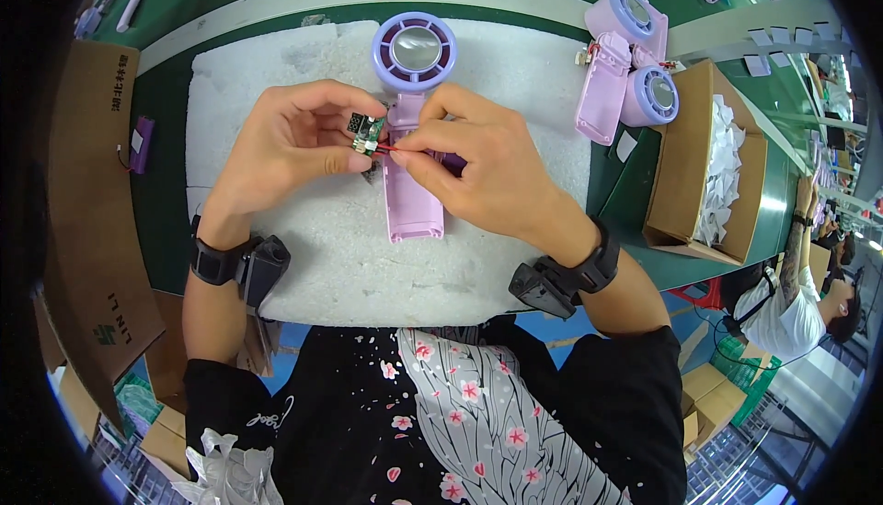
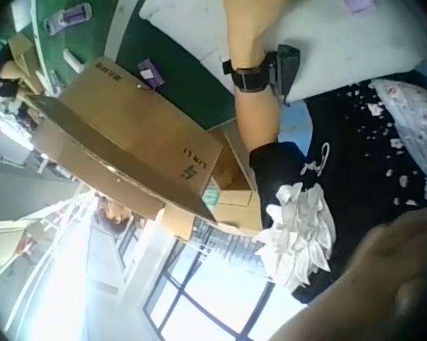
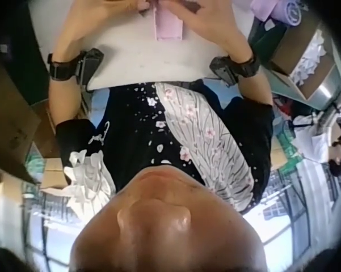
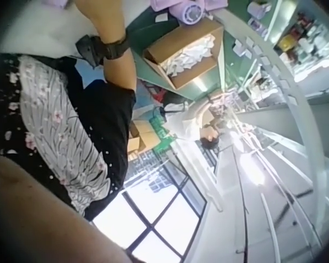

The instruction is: The person assembles handheld fans by connecting battery packs to circuit boards, testing the lights, and pressing the batteries into the fan housings. They repeat this process for multiple units, placing each assembled fan onto a conveyor belt.

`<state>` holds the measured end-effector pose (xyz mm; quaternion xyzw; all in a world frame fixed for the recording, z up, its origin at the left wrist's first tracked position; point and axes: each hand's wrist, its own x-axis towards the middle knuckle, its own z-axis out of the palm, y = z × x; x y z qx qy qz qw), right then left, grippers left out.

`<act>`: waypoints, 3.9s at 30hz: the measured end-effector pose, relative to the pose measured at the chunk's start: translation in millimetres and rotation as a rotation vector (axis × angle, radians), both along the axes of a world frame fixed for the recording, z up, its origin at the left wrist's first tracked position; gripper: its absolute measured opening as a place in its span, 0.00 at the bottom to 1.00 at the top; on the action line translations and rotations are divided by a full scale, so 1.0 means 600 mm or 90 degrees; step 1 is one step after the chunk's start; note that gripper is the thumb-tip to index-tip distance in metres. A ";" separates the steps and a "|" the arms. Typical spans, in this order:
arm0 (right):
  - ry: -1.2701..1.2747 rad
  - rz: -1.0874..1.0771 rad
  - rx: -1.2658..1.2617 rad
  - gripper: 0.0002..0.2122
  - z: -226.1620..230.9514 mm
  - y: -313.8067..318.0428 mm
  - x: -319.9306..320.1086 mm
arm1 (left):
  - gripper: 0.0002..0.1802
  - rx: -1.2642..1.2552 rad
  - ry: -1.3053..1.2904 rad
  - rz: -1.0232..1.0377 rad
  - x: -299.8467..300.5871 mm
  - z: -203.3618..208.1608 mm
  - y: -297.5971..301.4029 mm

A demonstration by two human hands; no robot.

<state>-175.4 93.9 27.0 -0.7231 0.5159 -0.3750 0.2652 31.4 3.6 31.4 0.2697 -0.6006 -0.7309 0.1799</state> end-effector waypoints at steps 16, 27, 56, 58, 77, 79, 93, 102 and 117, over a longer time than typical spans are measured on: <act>-0.013 0.014 -0.001 0.04 -0.002 -0.002 0.001 | 0.13 -0.202 0.051 0.019 0.003 -0.006 0.003; 0.017 0.021 -0.066 0.04 -0.010 0.001 0.002 | 0.18 -0.273 0.007 0.042 -0.002 -0.005 0.008; 0.026 -0.134 -0.098 0.17 -0.007 0.000 0.011 | 0.14 -0.361 -0.070 0.108 -0.014 0.000 0.028; 0.019 -0.136 -0.086 0.16 -0.006 0.000 0.011 | 0.14 -0.383 -0.074 0.108 -0.013 -0.001 0.028; -0.038 -0.193 0.061 0.10 0.015 0.008 0.020 | 0.15 -0.214 -0.054 0.076 -0.014 -0.005 0.022; -0.049 -0.208 0.086 0.10 0.019 0.012 0.021 | 0.15 -0.134 -0.033 0.066 -0.017 -0.005 0.023; 0.033 -0.151 0.017 0.08 0.006 0.022 0.012 | 0.20 -0.114 -0.056 0.021 -0.020 -0.004 0.027; 0.065 -0.156 -0.028 0.10 -0.001 0.019 0.009 | 0.19 -0.099 -0.071 0.050 -0.027 -0.005 0.028; -0.003 -0.168 0.290 0.11 0.027 0.006 0.000 | 0.21 -0.452 -0.083 0.042 -0.031 -0.014 0.025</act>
